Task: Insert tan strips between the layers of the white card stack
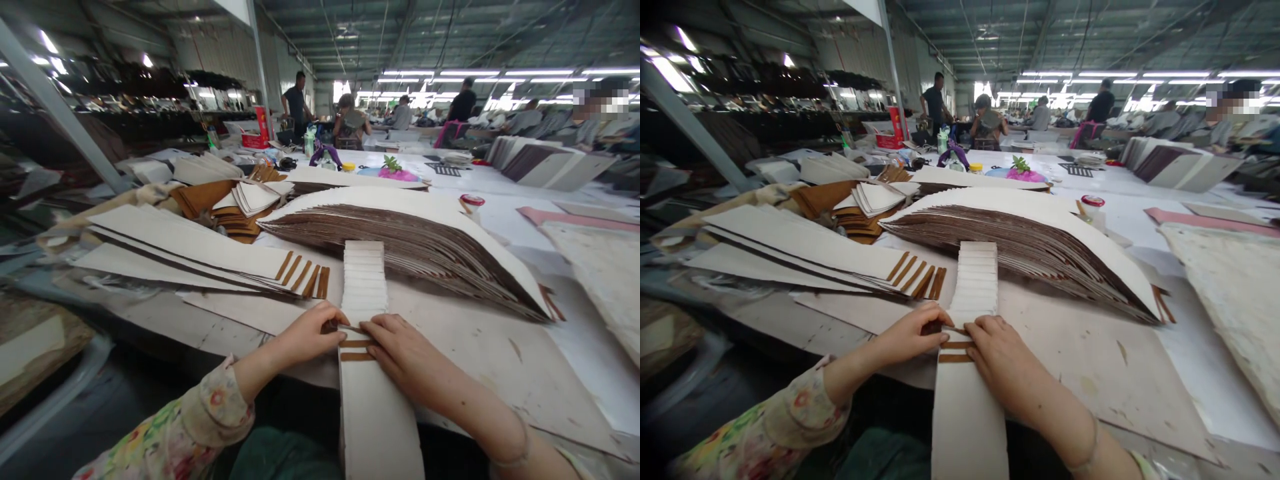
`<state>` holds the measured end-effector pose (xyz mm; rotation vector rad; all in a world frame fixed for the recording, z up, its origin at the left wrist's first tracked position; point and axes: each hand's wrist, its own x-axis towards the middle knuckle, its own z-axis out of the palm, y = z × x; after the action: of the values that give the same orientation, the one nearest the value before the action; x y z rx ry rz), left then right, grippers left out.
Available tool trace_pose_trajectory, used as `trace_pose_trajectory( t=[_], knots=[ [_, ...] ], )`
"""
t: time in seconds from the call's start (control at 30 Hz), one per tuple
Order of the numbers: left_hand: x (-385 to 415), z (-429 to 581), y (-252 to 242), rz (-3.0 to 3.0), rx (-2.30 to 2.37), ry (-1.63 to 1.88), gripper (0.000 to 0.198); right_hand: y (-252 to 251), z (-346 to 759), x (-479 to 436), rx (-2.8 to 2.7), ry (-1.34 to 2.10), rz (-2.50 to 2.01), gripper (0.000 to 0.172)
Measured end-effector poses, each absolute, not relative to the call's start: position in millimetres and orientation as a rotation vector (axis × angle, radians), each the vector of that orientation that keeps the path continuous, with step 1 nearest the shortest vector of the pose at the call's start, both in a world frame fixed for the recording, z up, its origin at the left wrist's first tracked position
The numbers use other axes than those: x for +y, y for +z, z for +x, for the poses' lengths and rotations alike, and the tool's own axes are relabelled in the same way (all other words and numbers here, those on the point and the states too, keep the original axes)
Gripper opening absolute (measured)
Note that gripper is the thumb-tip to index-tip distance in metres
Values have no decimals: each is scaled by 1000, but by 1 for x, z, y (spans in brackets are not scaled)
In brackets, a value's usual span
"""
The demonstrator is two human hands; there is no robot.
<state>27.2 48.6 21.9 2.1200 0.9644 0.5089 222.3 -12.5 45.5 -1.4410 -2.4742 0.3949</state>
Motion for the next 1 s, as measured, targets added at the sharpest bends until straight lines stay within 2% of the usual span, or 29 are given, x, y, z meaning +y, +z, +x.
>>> trace_pose_trajectory(
  t=[0.17, 0.37, 0.6, 0.73, 1.0],
  knots=[
    [46, 27, 22, 2209, 915, 552, 14, 44, 216, -9, -2467, 435, -1387, 30],
    [41, 26, 26, 2382, 863, 529, 10, 36, 211, -13, -2507, 220, -1366, 33],
    [29, 19, 22, 2595, 871, 443, 26, 31, 206, -21, -2613, -66, -1391, 41],
    [22, 7, 13, 2530, 865, 537, 33, 29, 204, -24, -2573, -176, -1426, 41],
    [33, -4, 14, 2146, 1075, 724, 22, 33, 205, -25, -2536, -176, -1419, 39]
  ],
)
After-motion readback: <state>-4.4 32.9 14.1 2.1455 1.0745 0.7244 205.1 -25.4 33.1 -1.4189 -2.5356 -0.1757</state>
